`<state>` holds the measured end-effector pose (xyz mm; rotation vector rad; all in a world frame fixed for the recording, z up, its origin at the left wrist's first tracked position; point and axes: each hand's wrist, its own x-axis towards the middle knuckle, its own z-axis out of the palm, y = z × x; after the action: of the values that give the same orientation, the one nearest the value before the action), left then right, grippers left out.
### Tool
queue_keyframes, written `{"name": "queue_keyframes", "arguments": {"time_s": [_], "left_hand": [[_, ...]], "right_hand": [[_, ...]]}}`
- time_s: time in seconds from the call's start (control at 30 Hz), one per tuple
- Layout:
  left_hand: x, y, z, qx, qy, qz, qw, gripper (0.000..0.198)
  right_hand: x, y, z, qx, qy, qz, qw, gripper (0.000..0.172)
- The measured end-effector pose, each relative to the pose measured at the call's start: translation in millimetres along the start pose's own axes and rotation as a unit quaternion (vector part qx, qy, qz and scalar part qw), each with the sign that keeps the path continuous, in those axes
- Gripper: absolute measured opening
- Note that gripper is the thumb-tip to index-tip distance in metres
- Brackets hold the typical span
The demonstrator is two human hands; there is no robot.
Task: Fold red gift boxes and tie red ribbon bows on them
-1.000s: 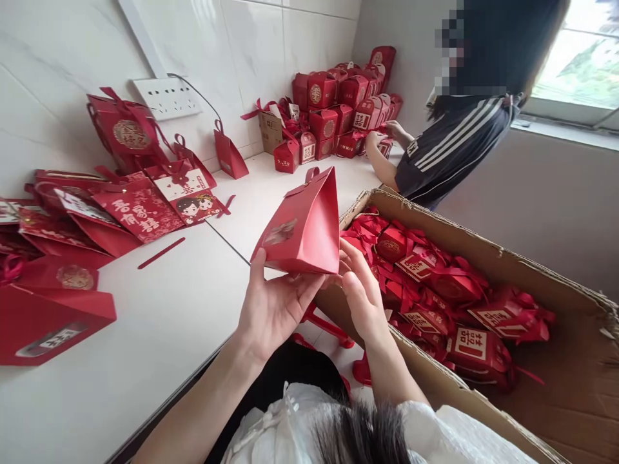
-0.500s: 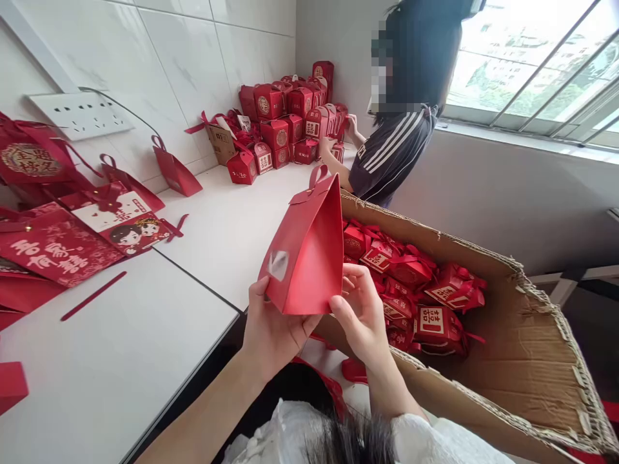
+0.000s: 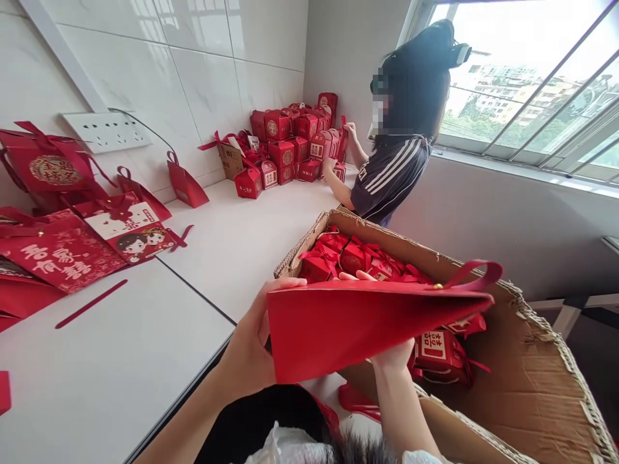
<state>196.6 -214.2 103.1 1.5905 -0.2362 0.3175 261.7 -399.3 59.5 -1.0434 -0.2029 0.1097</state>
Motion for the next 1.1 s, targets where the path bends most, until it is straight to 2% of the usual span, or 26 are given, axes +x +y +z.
{"name": "queue_keyframes", "arguments": {"time_s": [0.1,0.17,0.23,0.33,0.47,0.63,0.77,0.9,1.0,1.1], "left_hand": [[-0.3,3.6,-1.4,0.012,0.014,0.025,1.000,0.070],[-1.1,4.7,-0.2,0.012,0.011,0.017,1.000,0.074],[-1.7,5.9,2.7,-0.014,0.031,-0.008,0.999,0.074],[-2.0,6.3,8.1,-0.075,0.094,-0.070,0.990,0.066],[-1.8,-0.8,10.9,-0.128,0.080,-0.144,0.978,0.062],[-0.1,-7.2,6.5,-0.195,0.071,-0.233,0.950,0.077],[6.5,-3.3,0.6,-0.167,0.022,-0.254,0.952,0.067],[12.2,-2.0,-1.9,-0.132,0.016,-0.257,0.957,0.061],[12.3,-6.5,-3.7,-0.145,0.010,-0.254,0.956,0.065],[11.0,-16.2,-6.6,-0.165,-0.007,-0.225,0.960,0.062]], "right_hand": [[-1.0,1.1,-6.5,-0.028,0.019,-0.003,0.999,0.064],[-0.9,4.6,-8.3,-0.048,0.028,-0.019,0.998,0.059],[-0.9,8.1,-6.9,-0.060,0.013,-0.031,0.998,0.055],[-1.6,11.6,-2.0,-0.073,0.012,-0.043,0.996,0.045],[-0.5,10.8,1.9,-0.080,0.022,-0.045,0.996,0.052],[7.2,-1.5,9.5,-0.041,-0.003,0.118,0.992,0.048],[10.7,-6.8,13.9,0.011,-0.009,0.201,0.980,0.047],[11.6,-3.2,10.3,0.045,0.016,0.248,0.968,0.047],[11.0,-0.4,6.2,0.020,0.029,0.212,0.977,0.047],[7.0,-3.2,0.1,-0.069,0.051,0.107,0.990,0.042]]}}
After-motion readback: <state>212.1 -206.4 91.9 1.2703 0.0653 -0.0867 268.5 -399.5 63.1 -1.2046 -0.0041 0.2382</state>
